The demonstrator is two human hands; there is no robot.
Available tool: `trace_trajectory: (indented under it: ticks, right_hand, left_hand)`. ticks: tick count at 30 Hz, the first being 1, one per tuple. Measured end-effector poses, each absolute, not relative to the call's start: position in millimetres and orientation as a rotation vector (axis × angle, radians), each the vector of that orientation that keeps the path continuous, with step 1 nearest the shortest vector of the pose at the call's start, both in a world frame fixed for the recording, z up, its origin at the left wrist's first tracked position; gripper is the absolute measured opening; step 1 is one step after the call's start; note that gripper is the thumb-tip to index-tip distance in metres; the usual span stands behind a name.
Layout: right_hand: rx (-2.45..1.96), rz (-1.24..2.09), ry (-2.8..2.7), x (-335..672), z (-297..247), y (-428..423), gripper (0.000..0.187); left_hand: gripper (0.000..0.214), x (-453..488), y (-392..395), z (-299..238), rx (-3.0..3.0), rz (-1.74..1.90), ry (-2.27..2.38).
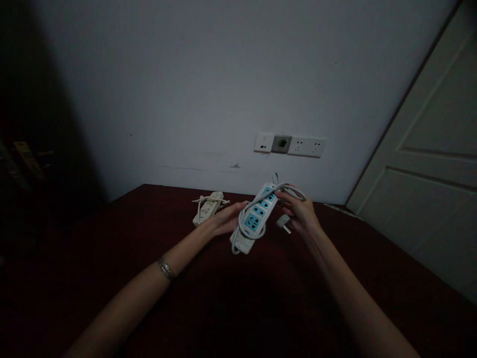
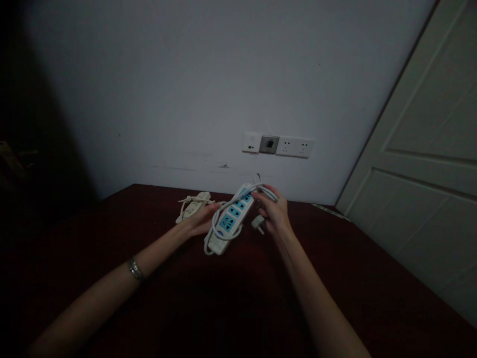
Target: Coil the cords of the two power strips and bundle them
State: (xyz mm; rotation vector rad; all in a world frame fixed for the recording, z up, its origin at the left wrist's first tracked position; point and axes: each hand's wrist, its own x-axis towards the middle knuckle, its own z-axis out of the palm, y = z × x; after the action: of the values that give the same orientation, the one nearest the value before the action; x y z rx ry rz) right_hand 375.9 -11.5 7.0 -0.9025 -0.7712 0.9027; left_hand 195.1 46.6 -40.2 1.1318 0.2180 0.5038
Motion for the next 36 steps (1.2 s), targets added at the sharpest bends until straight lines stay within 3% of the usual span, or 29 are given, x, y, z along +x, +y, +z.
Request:
trace_trajectory:
  ticks: [4, 7, 16, 22, 27, 33, 36]
  right_hand:
    - [-0.891, 0.972, -0.807, 373, 7, -12, 0.051]
    - [-0.886, 0.965, -0.817, 383, 4, -8, 0.051]
    - [-1.094, 0.38, -0.939, 446, -12, 12, 0.027]
    - [-1.198, 0.424, -0.988, 456, -26, 17, 0.016]
    - [-1.205, 0.516, -1.006, 443, -29, 18, 0.015]
    - [-1.188, 0.537, -0.988, 441, -13, 8, 0.016]
    - [-1.157, 0.477, -0.929, 457, 1, -2, 0.016]
  left_hand:
    - [0.066, 196, 38, -43, 1.006, 0.348, 0.051]
    - [0.062, 199, 34, -42, 0.955, 0.307, 0.08]
    - [0.039, 210, 24, -53, 1.163, 0.027, 0.444]
    - [0.028, 226, -9, -46, 1.497, -0.18, 0.443]
    - [0.034, 225, -25, -29, 1.62, -0.327, 0.324]
    - [0.041, 211, -25, -9, 1.789, -0.372, 0.375]
    - [0.049, 204, -13, -8, 1.633, -0.097, 0.319]
